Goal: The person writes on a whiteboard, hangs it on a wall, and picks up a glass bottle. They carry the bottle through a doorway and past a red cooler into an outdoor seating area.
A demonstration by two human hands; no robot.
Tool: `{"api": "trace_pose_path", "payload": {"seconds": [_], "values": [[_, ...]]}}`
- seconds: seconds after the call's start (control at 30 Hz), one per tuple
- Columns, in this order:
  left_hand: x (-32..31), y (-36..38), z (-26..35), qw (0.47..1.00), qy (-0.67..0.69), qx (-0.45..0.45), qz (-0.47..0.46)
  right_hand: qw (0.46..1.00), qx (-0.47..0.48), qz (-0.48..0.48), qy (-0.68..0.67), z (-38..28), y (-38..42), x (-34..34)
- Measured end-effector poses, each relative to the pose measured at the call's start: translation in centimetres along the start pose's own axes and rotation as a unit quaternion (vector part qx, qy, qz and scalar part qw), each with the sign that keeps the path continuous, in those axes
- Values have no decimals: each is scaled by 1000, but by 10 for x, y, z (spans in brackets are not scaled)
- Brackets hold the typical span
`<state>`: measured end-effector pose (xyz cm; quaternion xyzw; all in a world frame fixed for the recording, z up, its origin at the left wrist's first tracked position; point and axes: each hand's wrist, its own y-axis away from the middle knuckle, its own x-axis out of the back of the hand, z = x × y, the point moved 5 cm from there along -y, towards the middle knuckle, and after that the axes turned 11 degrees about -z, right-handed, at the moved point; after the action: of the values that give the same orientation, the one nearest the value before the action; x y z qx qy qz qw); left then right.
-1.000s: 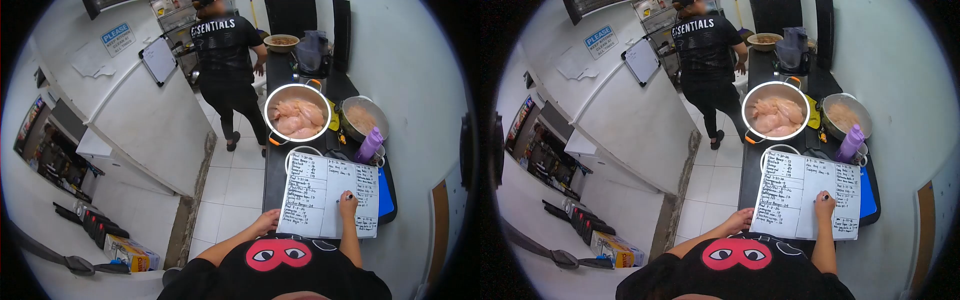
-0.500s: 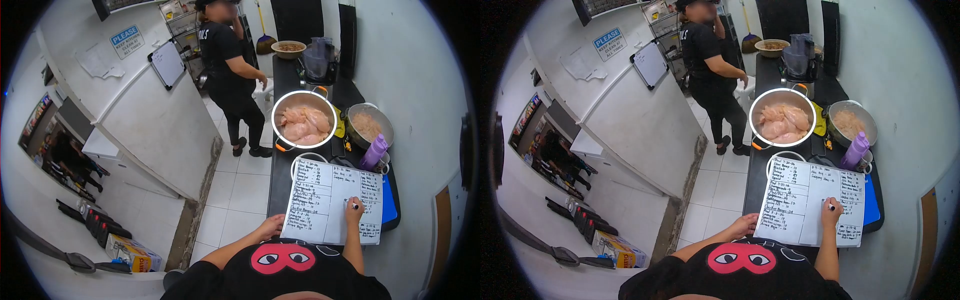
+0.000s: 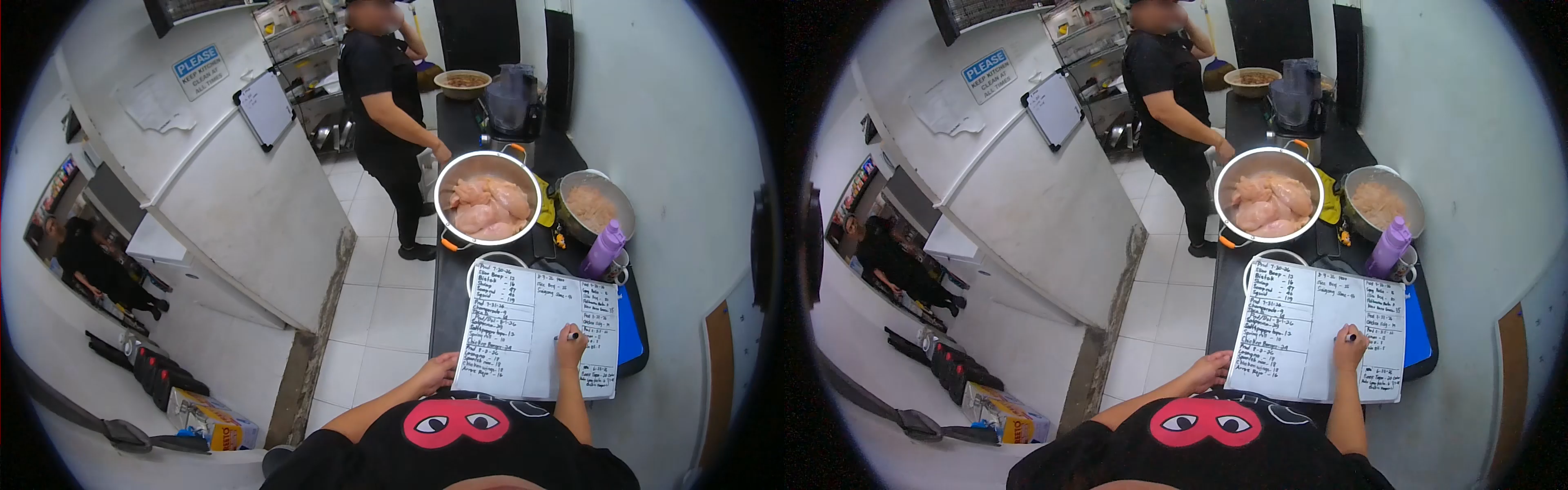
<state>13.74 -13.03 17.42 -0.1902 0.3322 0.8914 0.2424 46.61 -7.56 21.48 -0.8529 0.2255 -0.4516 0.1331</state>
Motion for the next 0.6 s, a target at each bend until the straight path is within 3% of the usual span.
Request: {"api": "trace_pose_path", "payload": {"seconds": [0.1, 0.3, 0.4, 0.6], "values": [[5, -4, -5, 1000, 10, -3, -9, 998, -53, -19, -16, 9, 0, -3], [5, -4, -5, 1000, 12, 4, -17, 999, -20, 18, -42, -2, -10, 14], [-1, 1, 0, 1000, 8, -3, -7, 988, -103, -9, -116, 23, 2, -14], [-1, 2, 1, 1000, -4, 6, -7, 985, -113, -27, -125, 23, -3, -13]]}}
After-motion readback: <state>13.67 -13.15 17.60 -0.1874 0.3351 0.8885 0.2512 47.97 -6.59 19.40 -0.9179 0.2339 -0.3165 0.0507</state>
